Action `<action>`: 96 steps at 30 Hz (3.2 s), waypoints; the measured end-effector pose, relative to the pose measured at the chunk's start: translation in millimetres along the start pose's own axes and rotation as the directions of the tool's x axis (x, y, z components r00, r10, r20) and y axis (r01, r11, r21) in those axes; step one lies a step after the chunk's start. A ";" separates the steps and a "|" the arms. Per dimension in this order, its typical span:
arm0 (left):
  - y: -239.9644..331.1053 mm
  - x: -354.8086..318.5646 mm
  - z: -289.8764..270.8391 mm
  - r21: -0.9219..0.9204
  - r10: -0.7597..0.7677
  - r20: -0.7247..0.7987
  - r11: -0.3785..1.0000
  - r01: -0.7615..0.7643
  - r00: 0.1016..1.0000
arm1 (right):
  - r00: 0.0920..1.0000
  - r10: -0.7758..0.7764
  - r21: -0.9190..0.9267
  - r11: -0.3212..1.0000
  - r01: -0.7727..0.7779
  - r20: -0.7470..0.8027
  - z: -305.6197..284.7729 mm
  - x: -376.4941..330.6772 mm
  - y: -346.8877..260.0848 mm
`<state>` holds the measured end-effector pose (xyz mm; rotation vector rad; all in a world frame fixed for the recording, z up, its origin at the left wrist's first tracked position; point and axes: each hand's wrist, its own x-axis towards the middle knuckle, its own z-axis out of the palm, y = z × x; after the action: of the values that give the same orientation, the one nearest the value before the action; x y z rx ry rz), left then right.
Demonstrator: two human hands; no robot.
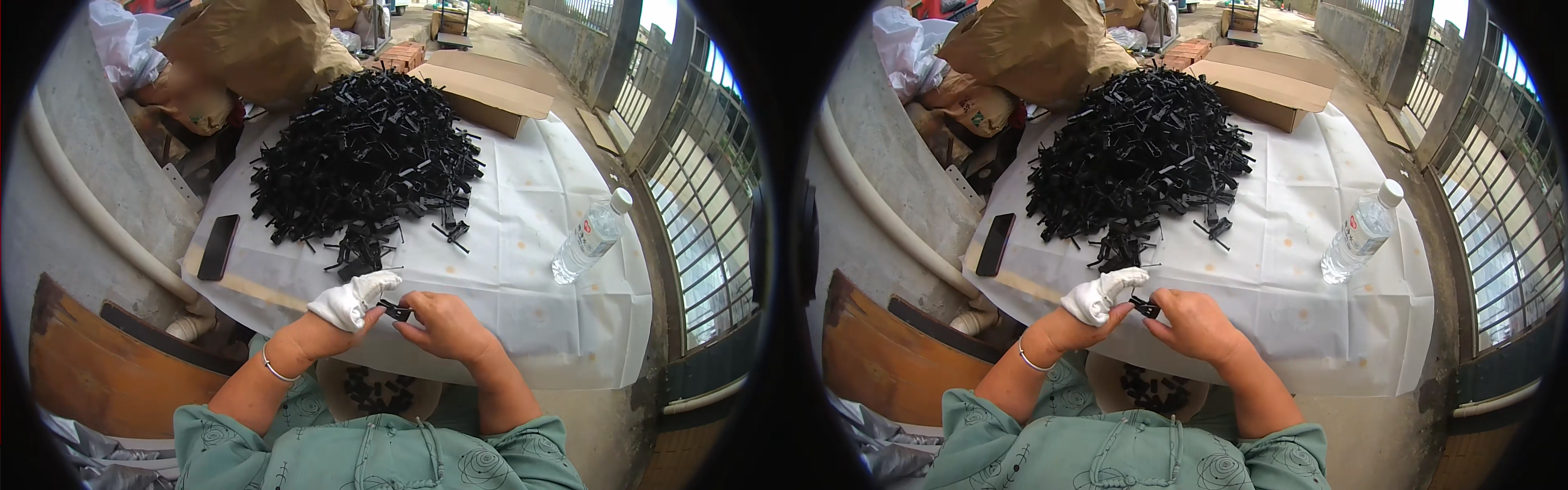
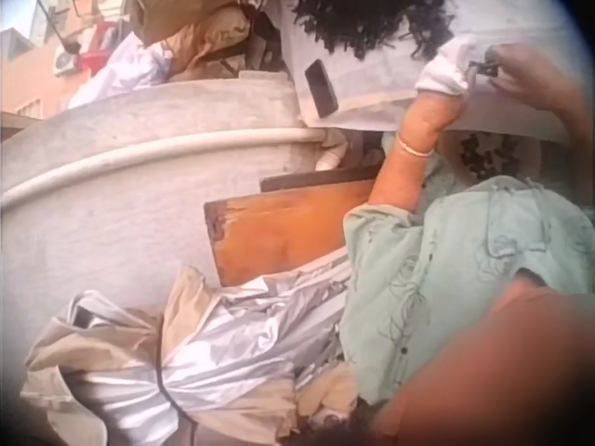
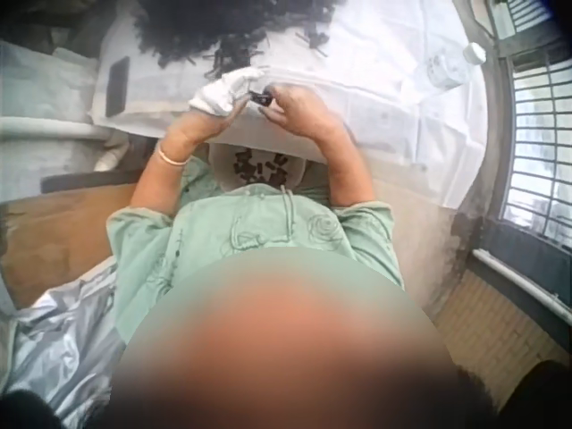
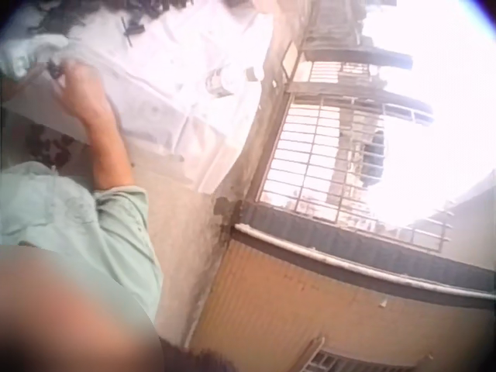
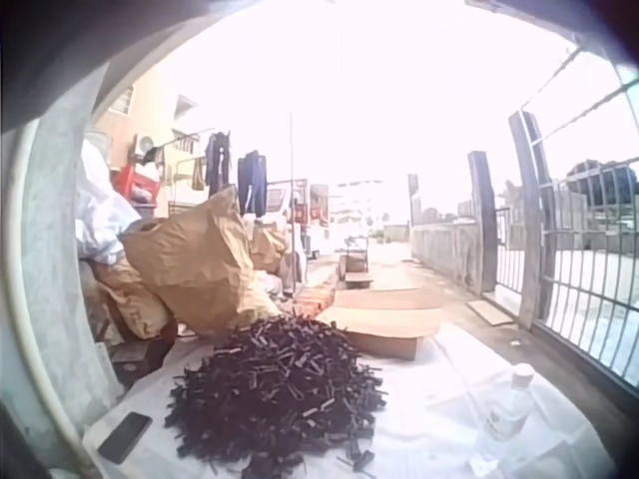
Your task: Cleaning small black plastic components with a white cloth and sorting them into a container.
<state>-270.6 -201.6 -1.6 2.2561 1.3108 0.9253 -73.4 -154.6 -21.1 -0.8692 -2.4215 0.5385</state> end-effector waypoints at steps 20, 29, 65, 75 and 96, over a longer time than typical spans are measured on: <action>23.1 -28.1 17.2 -0.870 -0.433 0.106 0.396 0.294 0.895 | 0.950 0.232 0.573 0.817 -0.073 -0.209 28.5 2.7 -25.4; 27.3 -26.4 16.7 -0.563 -0.484 -0.069 0.741 0.366 0.872 | 0.992 0.123 0.567 0.817 -0.108 0.011 24.2 2.2 -27.8; 23.1 -37.3 14.9 -0.261 -0.260 -0.066 0.936 0.235 0.963 | 0.997 0.048 0.591 0.804 -0.072 0.056 29.8 2.9 -31.6; -33.5 -24.5 -9.7 0.323 -0.210 -0.196 0.909 0.265 0.958 | 0.975 0.189 0.290 0.945 -0.150 -0.113 16.0 8.4 -7.6; -21.3 -9.4 22.4 -0.150 -0.127 -0.358 0.986 0.078 0.925 | 0.860 0.504 0.697 0.645 -0.313 -0.081 34.2 8.2 3.1</action>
<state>-271.6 -198.9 -33.7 1.9535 1.4524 1.4013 -97.2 -153.5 -47.0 -1.0712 -1.5613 1.2759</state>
